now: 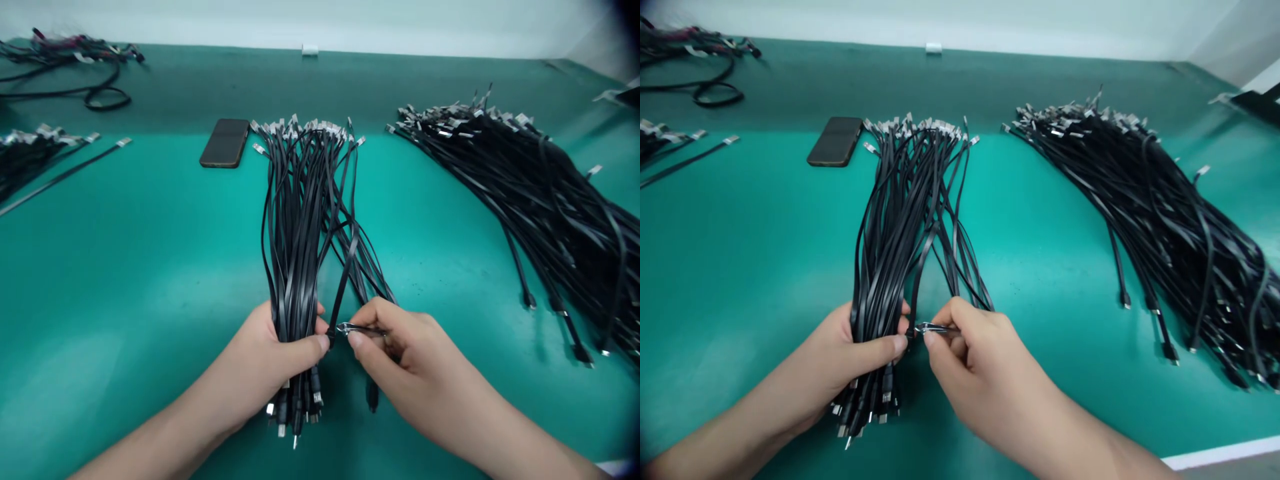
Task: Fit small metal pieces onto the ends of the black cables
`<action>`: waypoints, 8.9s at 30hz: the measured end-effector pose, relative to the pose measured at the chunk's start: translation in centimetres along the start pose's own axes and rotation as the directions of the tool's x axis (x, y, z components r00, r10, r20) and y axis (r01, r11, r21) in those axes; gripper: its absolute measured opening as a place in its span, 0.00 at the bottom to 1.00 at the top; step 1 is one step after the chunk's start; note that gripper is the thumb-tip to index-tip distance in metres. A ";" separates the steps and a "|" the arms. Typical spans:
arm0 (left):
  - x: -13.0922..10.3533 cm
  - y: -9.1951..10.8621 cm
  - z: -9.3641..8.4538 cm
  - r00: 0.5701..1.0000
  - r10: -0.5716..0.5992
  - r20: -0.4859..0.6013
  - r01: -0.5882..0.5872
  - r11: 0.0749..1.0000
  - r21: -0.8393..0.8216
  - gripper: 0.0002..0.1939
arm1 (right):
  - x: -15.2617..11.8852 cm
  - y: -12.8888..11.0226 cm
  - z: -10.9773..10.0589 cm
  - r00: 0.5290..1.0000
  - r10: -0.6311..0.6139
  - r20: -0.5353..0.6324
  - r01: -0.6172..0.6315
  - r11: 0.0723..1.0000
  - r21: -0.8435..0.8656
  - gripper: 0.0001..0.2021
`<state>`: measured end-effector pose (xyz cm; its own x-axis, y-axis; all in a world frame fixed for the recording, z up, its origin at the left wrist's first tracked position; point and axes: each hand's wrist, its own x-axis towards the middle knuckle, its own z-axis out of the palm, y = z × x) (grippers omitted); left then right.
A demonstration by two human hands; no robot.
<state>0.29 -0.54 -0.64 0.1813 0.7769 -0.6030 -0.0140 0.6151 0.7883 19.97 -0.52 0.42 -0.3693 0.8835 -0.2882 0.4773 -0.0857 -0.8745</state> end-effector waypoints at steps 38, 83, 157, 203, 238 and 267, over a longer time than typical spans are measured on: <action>-0.3 0.2 0.2 0.999 -0.029 -0.028 0.029 1.000 -0.012 0.17 | 0.1 0.5 -0.8 0.996 0.063 -0.060 -0.062 0.998 0.018 0.12; -0.2 0.1 0.4 0.998 -0.036 -0.056 0.035 0.999 -0.013 0.15 | -0.9 0.6 1.7 0.998 0.065 -0.014 -0.065 0.998 -0.017 0.09; 0.0 -0.2 0.2 0.986 0.141 0.084 -0.111 0.950 -0.292 0.06 | -0.6 0.0 0.3 0.952 -0.002 0.308 -0.073 0.970 0.231 0.15; 0.1 0.5 0.0 0.993 0.057 0.100 -0.055 0.998 -0.024 0.08 | 0.0 0.4 0.3 0.998 0.003 -0.067 -0.007 0.998 -0.062 0.13; -0.1 1.2 0.5 0.999 -0.008 0.044 0.004 0.996 0.094 0.07 | 0.3 -0.1 -0.9 1.000 0.009 0.027 -0.005 0.991 -0.132 0.16; 0.6 0.4 0.3 0.981 0.128 0.149 -0.137 0.989 0.050 0.05 | 1.3 1.5 0.8 0.999 -0.040 0.014 0.023 0.788 0.615 0.09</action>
<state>0.66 0.14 -0.64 0.3223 0.8206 -0.4719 0.0101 0.4955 0.8685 19.56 0.08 -1.60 -0.3989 0.8798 -0.2584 -0.1231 -0.3307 -0.9357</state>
